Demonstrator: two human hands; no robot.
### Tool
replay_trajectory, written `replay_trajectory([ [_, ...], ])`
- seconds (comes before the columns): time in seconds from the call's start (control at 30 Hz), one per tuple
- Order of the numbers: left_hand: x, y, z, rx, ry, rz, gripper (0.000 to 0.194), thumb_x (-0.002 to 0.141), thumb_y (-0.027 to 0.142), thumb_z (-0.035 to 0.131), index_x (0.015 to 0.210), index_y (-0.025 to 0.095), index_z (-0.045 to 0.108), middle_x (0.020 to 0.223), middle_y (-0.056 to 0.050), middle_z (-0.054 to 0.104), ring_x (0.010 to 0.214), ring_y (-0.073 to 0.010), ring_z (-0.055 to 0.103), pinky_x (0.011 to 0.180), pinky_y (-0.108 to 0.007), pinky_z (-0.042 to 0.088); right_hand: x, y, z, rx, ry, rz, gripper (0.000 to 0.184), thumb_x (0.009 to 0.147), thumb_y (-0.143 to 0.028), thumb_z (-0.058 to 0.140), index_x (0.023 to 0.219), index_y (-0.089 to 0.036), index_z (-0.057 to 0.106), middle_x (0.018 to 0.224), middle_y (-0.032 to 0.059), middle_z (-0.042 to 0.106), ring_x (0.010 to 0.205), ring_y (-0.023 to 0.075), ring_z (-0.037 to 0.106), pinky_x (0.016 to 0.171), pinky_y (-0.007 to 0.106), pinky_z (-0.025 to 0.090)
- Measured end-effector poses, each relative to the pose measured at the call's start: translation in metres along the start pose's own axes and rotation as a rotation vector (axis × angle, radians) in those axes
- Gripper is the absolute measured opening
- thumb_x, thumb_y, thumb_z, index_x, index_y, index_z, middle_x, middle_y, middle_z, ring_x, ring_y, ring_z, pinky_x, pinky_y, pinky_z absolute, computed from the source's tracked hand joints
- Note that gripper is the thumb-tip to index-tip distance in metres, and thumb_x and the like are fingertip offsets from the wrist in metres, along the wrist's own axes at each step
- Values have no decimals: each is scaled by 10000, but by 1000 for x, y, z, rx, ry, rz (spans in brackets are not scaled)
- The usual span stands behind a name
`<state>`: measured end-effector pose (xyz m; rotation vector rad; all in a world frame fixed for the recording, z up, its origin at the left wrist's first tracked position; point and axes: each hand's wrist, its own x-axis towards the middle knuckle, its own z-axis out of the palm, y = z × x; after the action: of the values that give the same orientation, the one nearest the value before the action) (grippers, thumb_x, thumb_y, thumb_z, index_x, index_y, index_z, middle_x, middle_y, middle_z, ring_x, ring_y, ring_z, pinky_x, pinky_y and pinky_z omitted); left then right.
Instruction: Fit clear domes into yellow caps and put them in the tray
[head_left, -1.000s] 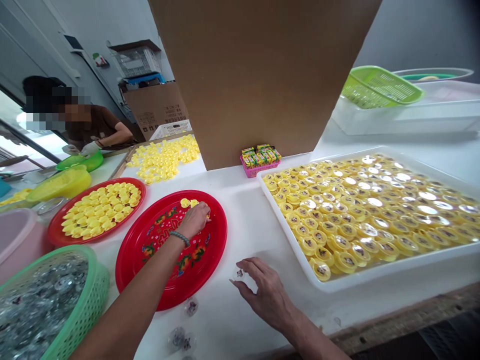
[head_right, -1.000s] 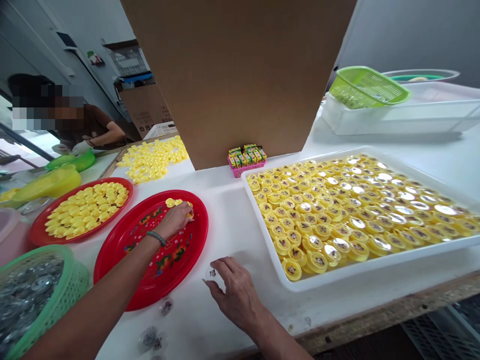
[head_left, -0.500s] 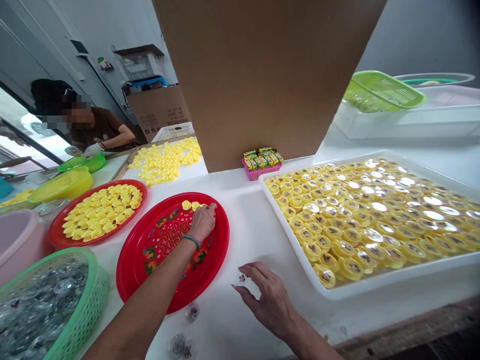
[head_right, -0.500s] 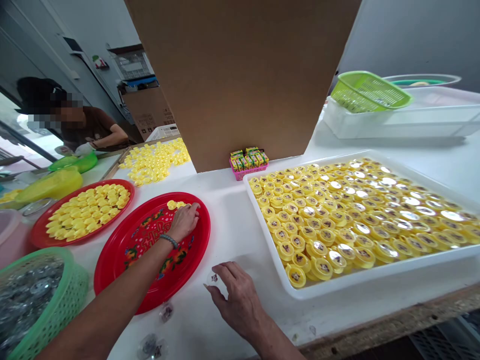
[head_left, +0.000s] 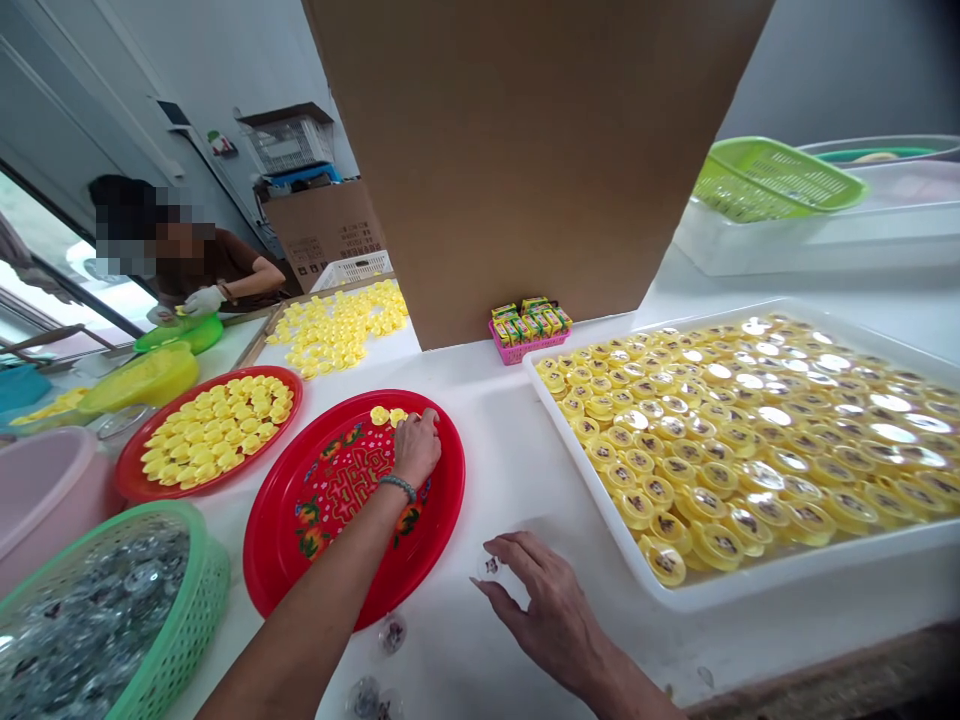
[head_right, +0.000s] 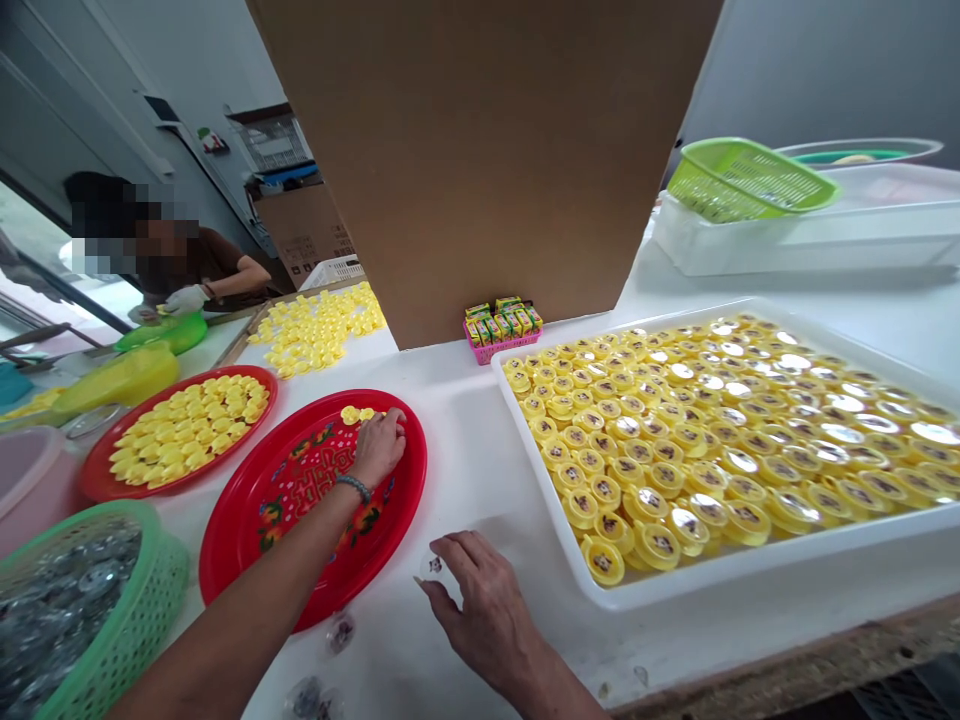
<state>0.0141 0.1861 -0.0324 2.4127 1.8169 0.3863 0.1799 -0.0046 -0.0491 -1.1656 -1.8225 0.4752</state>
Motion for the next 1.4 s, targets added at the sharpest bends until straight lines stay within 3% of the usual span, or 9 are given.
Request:
replay_trajectory([
  [0.2,4,-20,-26,-95,22,-63,170,779,162,516,931,196,583,821,-41,683,821,-207,609,699,-291,424,-1,1,1,4,23,-8,271,806,-151,567,1067,-215,527,912,67,628,798,190,611,675,305,516],
  [0.3,3,-37,-38,-164,-1,-81,206,761,194,540,963,201,582,813,-17,695,773,-194,623,668,-279,432,-2,1,1,9,15,-16,278,806,-144,569,1072,-210,523,925,69,626,802,188,609,678,304,515],
  [0.53,-3,-46,-34,-158,-68,31,393,712,96,521,1091,194,557,862,-24,683,882,-210,605,779,-305,447,-2,3,1,0,-6,-4,261,817,-150,570,1066,-207,516,914,58,621,789,178,601,671,303,507],
  [0.7,-2,-45,-40,24,-138,251,513,703,79,513,1207,175,512,1049,-96,625,1007,-254,535,867,-360,426,-2,4,2,5,8,-9,265,824,-162,572,1077,-210,509,909,52,618,767,166,599,660,292,503],
  [0.87,1,-41,-42,166,-267,438,424,722,35,474,1107,167,592,1023,-105,632,1003,-263,511,883,-387,414,-2,3,1,1,25,-20,264,824,-170,579,1077,-208,515,906,53,621,763,161,604,657,279,505],
  [1.03,1,-38,-39,199,-303,394,262,711,106,533,943,150,647,978,-113,617,966,-268,526,882,-386,409,-2,5,1,6,46,-20,268,816,-178,590,1074,-208,525,920,59,625,772,163,607,663,280,509],
  [1.2,-14,-37,-38,176,-285,253,199,698,186,545,864,122,633,860,-105,587,784,-250,562,718,-363,457,0,2,-2,57,49,-1,287,801,-160,600,1074,-214,534,882,41,631,727,145,597,654,273,503],
  [1.3,-36,-22,-48,85,-182,150,173,711,210,539,846,128,610,864,-90,562,752,-229,558,698,-347,456,1,-1,-8,112,55,28,272,785,-157,616,1043,-216,551,854,26,634,693,127,583,642,255,501],
  [1.4,-74,9,-61,-82,-35,138,131,720,215,557,833,155,588,883,-65,546,796,-212,550,719,-322,452,1,-6,-15,136,66,42,274,768,-146,628,1024,-218,562,863,17,640,692,121,576,651,253,498],
])
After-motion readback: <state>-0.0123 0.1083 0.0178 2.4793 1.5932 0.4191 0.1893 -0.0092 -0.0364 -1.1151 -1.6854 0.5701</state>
